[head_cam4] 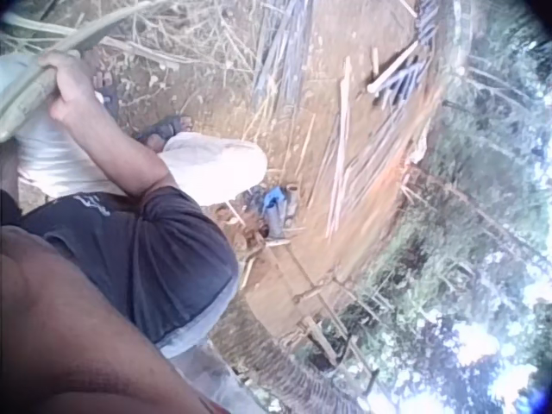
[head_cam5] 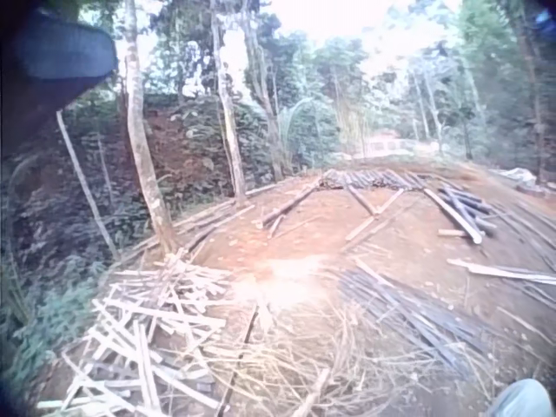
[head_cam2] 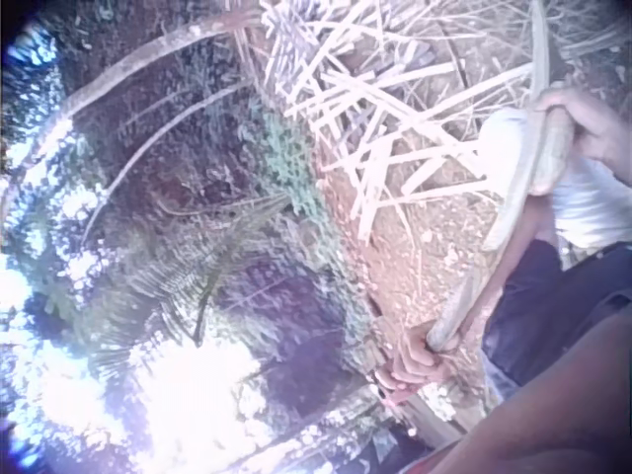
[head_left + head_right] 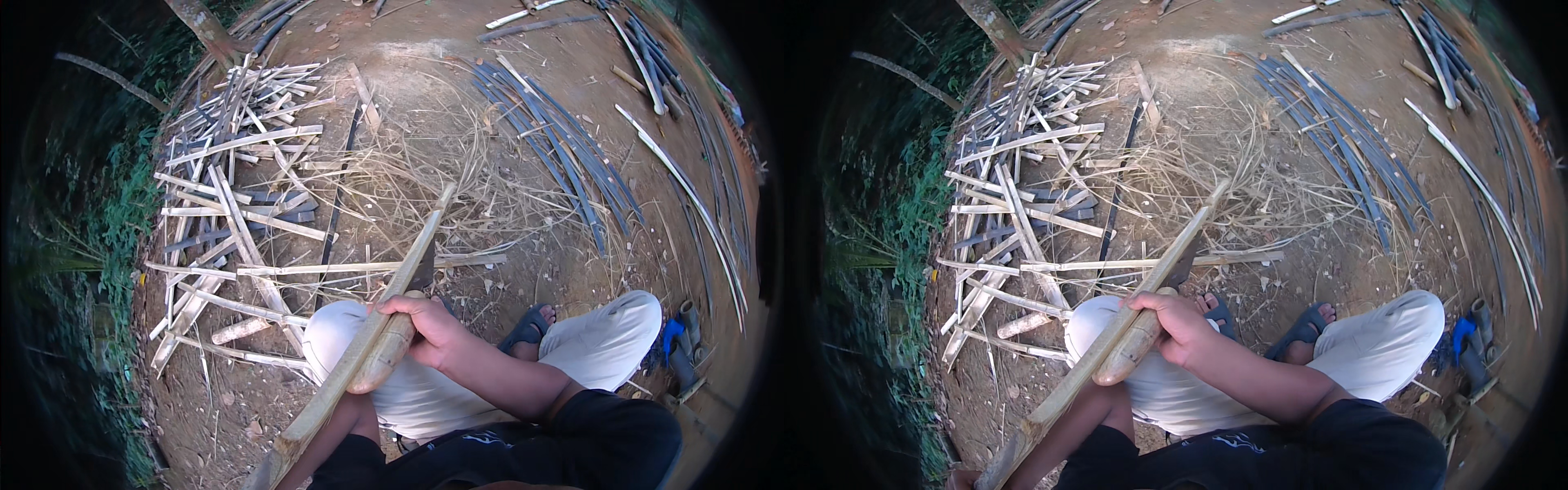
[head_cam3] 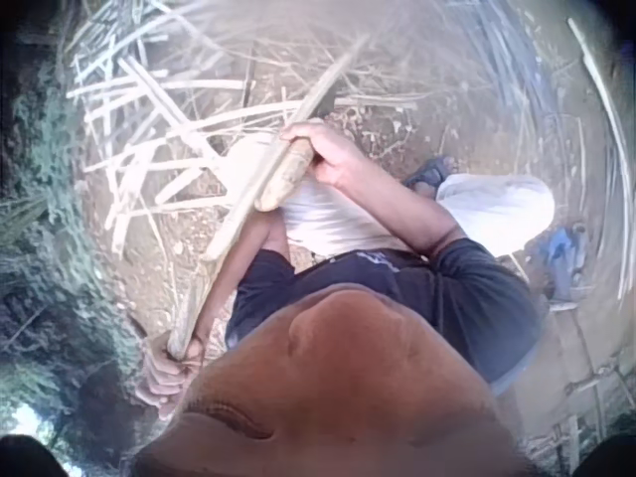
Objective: The person shaves a bamboo strip using a large knife while sitting outdoors. The person holds the bamboo with one hand and repeatedly runs the blade along the length of the strip to thin it down, then picks up a different piece and repeats the action.
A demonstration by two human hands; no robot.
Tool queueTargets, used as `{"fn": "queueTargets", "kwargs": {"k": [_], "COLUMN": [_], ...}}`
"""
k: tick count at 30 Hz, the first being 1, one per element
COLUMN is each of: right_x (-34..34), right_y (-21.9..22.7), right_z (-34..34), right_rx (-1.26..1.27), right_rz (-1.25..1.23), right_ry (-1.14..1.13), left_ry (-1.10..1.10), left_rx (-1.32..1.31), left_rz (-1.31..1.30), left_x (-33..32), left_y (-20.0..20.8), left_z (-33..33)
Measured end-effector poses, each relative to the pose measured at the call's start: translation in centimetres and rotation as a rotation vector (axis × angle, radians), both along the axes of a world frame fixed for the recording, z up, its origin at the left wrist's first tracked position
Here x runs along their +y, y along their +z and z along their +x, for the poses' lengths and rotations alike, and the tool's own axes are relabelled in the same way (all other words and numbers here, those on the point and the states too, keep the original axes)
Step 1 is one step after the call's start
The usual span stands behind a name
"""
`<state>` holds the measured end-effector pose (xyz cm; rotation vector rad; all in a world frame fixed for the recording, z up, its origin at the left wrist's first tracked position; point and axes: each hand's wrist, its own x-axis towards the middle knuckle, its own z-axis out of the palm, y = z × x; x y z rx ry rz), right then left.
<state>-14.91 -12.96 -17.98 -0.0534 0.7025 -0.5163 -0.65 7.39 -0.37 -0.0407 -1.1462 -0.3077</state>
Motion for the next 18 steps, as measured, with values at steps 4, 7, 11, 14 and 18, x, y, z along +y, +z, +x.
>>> {"fn": "queueTargets", "kwargs": {"k": [4, 7, 11, 14, 18], "right_x": [-2.2, -3.8, -4.5, -4.0, -2.8], "right_y": [-0.8, 0.7, 2.5, 2.0, -3.5], "right_z": [-0.8, 0.2, 0.7, -0.9, -2.3], "right_rx": [-0.138, -0.249, -0.286, -0.191, -0.101], "right_rz": [-0.099, -0.268, -0.360, -0.332, -0.252], "right_ry": [0.016, -0.044, -0.052, -0.115, -0.125], "left_ry": [-0.074, -0.128, -0.210, -0.290, -0.379], "left_rx": [0.025, -0.039, -0.154, -0.233, -0.284], "left_rz": [-0.050, -0.023, 0.014, 0.031, 0.050], "left_x": [0.9, 0.4, -1.5, -3.5, -5.9], "left_y": [-1.1, -0.6, 0.6, 0.9, 0.7], "left_z": [0.7, 1.1, 1.7, 2.2, 2.5]}}
